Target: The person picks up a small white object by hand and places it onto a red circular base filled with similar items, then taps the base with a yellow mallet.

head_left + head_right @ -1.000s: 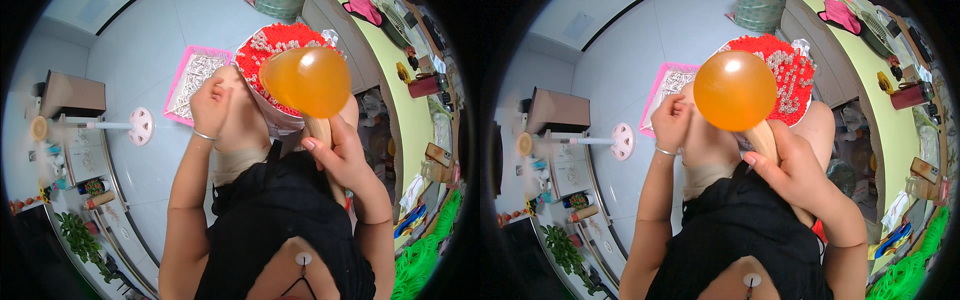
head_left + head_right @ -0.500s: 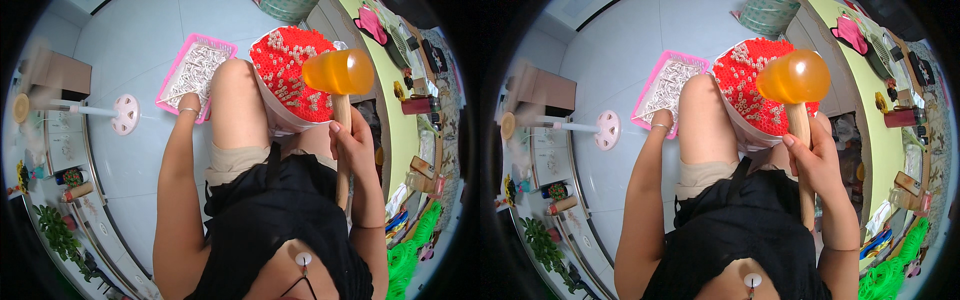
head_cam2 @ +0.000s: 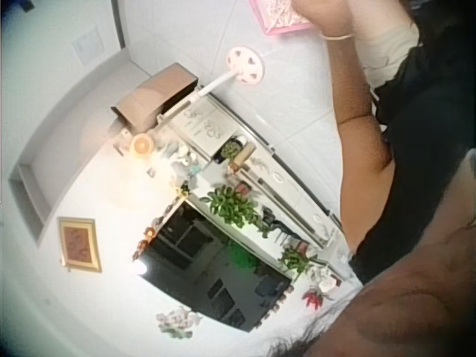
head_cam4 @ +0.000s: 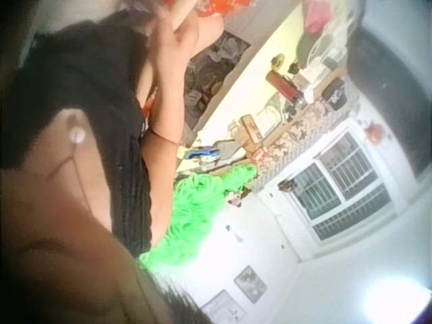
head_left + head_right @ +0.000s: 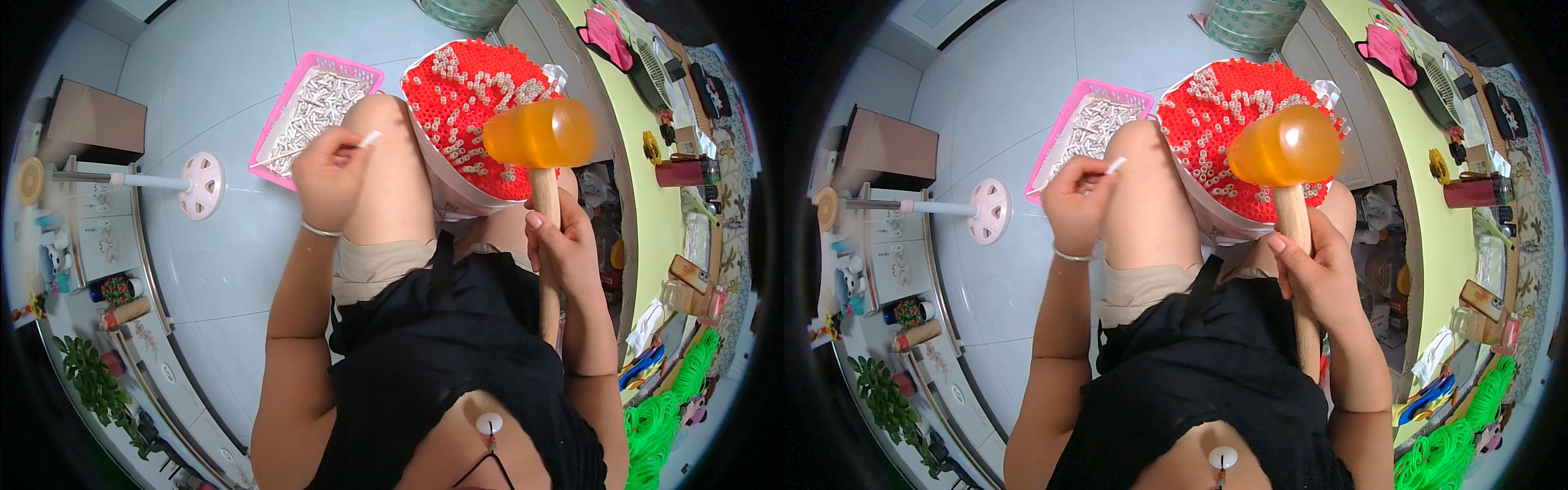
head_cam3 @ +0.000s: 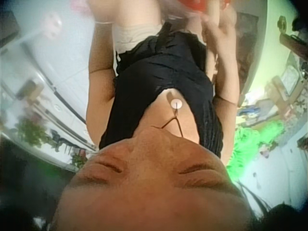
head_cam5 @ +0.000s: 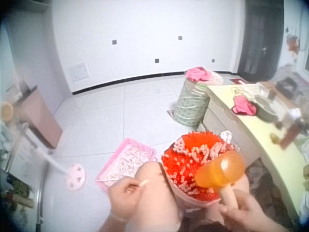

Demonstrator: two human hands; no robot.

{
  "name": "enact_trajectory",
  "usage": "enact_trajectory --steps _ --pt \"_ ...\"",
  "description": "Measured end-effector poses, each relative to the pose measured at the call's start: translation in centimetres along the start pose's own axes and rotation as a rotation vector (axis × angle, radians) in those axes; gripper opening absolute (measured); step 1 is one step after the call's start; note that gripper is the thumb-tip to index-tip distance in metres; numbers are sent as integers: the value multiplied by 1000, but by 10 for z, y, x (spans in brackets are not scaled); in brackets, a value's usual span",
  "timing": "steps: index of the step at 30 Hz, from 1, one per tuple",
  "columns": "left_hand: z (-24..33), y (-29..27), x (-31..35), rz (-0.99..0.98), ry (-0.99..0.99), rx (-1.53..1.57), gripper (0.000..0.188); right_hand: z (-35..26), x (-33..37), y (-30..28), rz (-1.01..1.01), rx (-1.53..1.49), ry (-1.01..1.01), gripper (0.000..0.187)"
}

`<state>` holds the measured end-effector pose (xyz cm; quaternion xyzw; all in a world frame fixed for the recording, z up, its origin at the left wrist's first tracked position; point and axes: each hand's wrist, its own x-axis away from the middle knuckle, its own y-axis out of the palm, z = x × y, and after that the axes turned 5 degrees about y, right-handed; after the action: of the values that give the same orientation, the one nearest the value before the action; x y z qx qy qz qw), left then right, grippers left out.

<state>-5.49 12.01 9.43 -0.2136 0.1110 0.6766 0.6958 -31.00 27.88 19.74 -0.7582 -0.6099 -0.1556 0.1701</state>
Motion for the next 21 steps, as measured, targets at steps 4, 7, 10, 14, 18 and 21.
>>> enact_trajectory --steps 4,7,10,14,18,21 --pt "33 38 12 -113 71 -8 9 -3 1 4 -53 33 3 35" --pt "39 49 14 -184 92 -78 10 -11 3 7 -74 95 7 28" --pt "35 55 15 -196 82 -71 10 -10 2 6 -87 119 16 32" --pt "26 63 14 -203 74 -58 10 -9 -1 6 -91 150 28 38" --pt "29 59 13 -238 -49 23 8 -33 9 11 -102 218 -27 39" --pt "29 59 12 -261 -190 96 8 -18 -5 16 -23 566 -348 35"
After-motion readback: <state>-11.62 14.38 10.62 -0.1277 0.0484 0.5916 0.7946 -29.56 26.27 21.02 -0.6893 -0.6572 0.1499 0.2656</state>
